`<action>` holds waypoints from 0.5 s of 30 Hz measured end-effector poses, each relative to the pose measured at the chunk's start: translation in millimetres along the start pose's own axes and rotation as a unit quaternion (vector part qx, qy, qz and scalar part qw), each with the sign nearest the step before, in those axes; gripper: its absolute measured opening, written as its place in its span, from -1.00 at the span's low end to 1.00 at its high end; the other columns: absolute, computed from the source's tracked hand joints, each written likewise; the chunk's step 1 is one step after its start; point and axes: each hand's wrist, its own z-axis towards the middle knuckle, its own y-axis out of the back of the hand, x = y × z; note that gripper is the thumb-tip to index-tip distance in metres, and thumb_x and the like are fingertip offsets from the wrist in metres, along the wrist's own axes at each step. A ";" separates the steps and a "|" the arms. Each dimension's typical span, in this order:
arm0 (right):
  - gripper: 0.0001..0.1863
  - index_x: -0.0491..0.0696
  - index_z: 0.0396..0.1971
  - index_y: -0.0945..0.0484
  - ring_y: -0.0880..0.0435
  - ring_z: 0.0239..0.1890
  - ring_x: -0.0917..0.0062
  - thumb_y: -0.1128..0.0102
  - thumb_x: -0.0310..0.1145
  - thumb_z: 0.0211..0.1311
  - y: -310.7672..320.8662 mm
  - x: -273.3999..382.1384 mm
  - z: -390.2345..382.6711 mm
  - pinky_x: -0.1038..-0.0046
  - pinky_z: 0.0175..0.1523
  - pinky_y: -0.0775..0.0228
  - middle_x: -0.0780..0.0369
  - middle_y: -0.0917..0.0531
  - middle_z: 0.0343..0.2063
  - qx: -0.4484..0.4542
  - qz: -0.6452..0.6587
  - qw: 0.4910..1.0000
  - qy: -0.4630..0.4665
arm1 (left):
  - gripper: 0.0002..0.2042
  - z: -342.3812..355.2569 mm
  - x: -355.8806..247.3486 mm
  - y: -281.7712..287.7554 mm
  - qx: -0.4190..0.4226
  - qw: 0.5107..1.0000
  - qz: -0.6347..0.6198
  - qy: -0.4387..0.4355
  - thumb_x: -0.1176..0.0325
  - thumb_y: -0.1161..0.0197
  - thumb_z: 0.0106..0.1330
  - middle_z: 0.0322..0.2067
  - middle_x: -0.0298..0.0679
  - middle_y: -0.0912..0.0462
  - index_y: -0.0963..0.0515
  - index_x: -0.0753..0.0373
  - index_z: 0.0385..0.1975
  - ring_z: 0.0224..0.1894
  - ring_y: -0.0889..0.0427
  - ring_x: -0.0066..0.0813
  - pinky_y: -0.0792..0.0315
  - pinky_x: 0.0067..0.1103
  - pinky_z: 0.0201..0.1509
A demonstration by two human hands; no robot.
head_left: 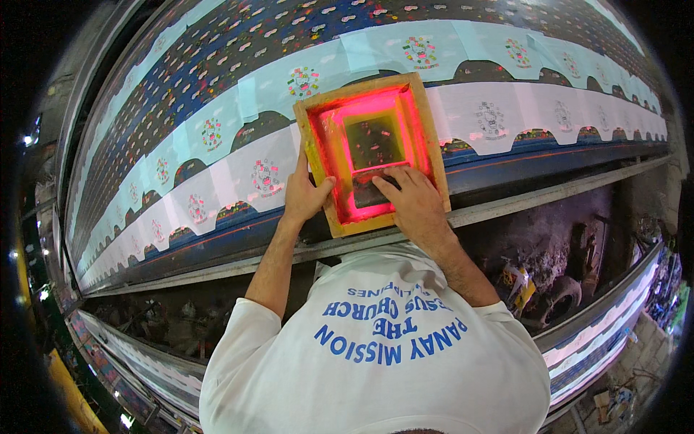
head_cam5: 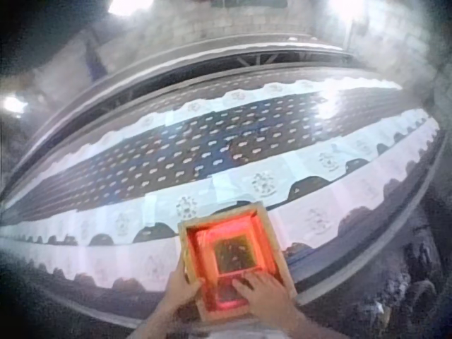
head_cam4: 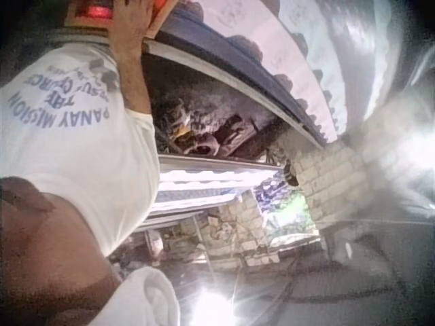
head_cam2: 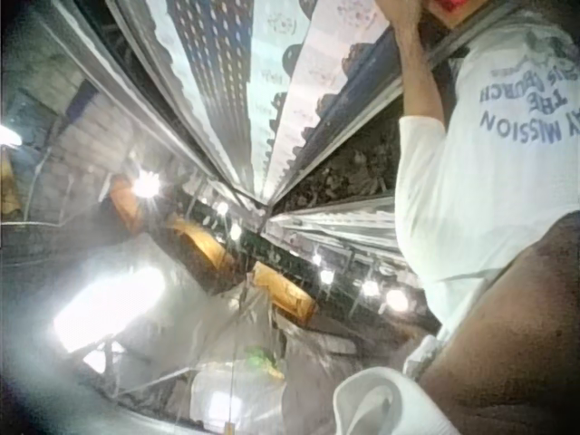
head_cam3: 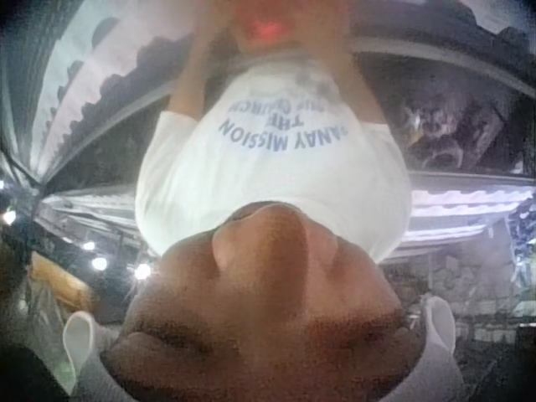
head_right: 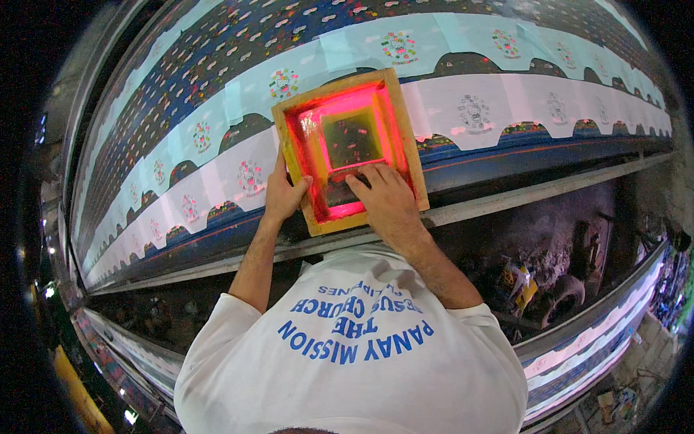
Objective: The person uses a wooden frame with a red screen to apply ink onto a long roll of patterned fabric. They repeatedly press the frame onto the fabric and move it along the roll to transfer the design.
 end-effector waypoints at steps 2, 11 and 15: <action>-0.49 -0.05 0.26 -0.70 -0.60 0.32 0.16 -0.27 -0.46 0.28 2.1 -3.2 2.0 0.14 0.49 -0.48 0.09 -0.66 0.20 0.014 0.004 1.000 0.009 | 0.10 -1.1 1.2 0.4 -0.004 1.000 0.008 -0.007 0.34 -0.47 0.28 0.06 0.08 -0.86 0.11 0.14 0.78 0.03 -0.89 0.12 -0.75 -0.21 0.16; -0.45 -0.03 0.27 -0.68 -0.58 0.36 0.16 -0.31 -0.50 0.22 -2.8 -4.7 -18.8 0.16 0.49 -0.49 0.13 -0.67 0.21 0.017 -0.034 0.999 0.026 | 0.13 -1.1 -5.3 -1.2 -0.002 1.000 0.024 0.012 0.23 -0.44 0.27 0.07 0.12 -0.85 0.17 0.09 0.78 -0.02 -0.84 0.30 -0.73 -0.10 0.20; -0.43 -0.03 0.25 -0.70 -0.63 0.32 0.12 -0.30 -0.60 0.18 -4.5 -10.2 25.9 0.14 0.43 -0.54 0.09 -0.69 0.20 -0.004 0.005 1.000 0.011 | 0.14 -1.1 2.9 -3.6 -0.010 1.000 0.030 0.004 0.15 -0.42 0.26 0.01 0.19 -0.84 0.19 0.16 0.78 -0.07 -0.84 0.34 -0.73 -0.07 0.15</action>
